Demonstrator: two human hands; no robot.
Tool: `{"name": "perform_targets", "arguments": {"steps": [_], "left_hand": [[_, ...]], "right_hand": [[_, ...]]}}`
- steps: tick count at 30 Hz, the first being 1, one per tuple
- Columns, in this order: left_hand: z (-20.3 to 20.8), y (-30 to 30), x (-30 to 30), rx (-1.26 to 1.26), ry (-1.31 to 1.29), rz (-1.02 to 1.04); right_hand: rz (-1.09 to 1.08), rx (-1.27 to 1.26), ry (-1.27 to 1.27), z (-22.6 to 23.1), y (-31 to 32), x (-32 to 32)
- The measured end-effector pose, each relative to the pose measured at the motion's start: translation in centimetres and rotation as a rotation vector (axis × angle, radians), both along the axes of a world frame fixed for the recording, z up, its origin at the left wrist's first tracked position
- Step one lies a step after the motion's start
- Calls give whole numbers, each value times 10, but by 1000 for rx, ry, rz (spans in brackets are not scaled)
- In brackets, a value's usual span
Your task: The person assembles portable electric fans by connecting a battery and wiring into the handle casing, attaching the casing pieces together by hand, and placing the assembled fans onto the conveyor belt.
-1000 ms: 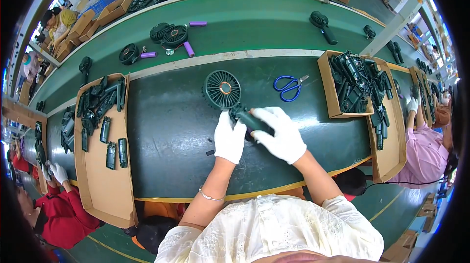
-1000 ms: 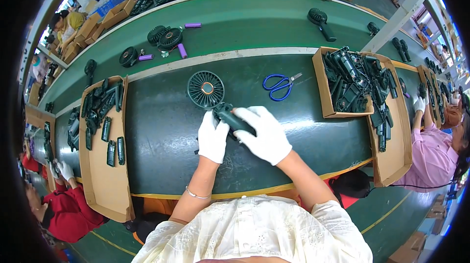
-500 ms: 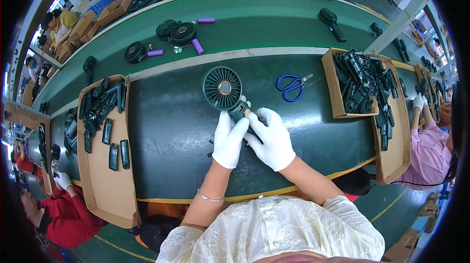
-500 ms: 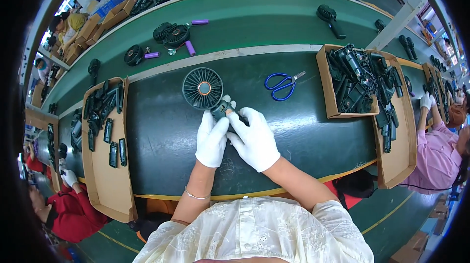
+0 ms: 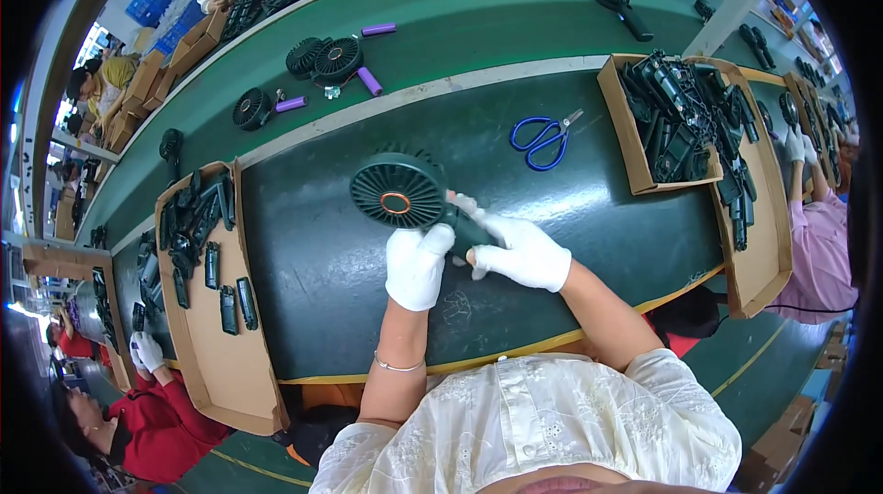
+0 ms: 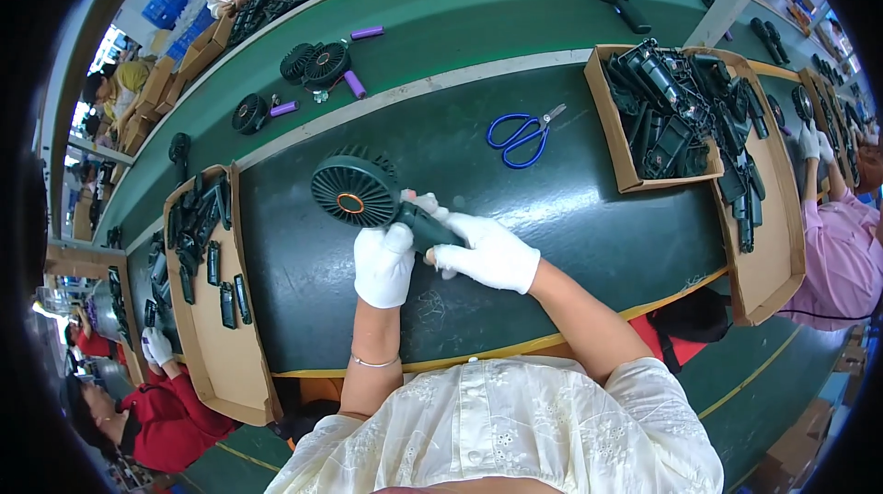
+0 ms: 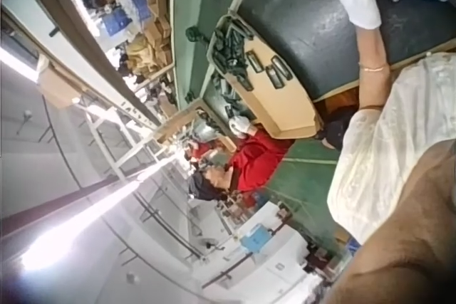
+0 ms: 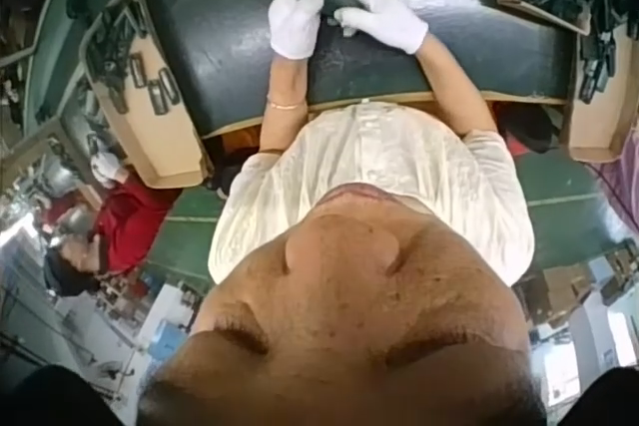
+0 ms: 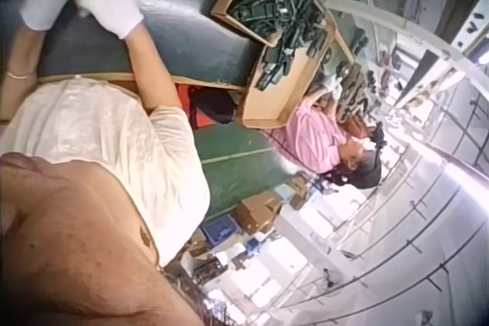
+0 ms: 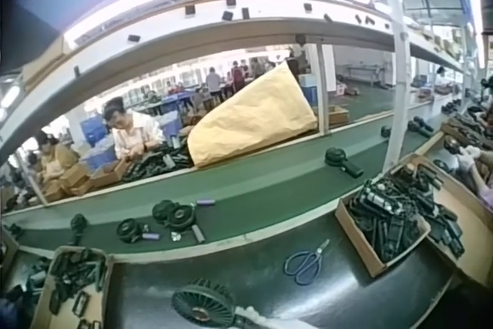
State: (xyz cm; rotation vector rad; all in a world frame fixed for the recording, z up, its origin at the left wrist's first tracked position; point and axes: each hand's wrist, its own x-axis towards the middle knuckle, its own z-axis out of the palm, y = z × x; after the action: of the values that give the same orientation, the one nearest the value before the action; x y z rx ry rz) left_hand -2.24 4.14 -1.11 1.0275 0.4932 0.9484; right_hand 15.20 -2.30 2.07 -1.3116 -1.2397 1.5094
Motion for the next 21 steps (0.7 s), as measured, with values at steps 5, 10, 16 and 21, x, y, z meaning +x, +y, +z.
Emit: {"name": "perform_targets", "arguments": {"steps": [5,10,16,21], "left_hand": [[9,-2,-5,32,196,-86],[5,-1,-3,-117,24,-161],[5,-2,-7,-173,-168,-246],[12,-1,-7,127,438,-105]], "right_hand": [[42,-145,-182,11,-2,-12],[134,-149,183,-10,-2,-1],[148,-127,639,-14,-8,-10],[29,23,125,-10,-3,-24]]}}
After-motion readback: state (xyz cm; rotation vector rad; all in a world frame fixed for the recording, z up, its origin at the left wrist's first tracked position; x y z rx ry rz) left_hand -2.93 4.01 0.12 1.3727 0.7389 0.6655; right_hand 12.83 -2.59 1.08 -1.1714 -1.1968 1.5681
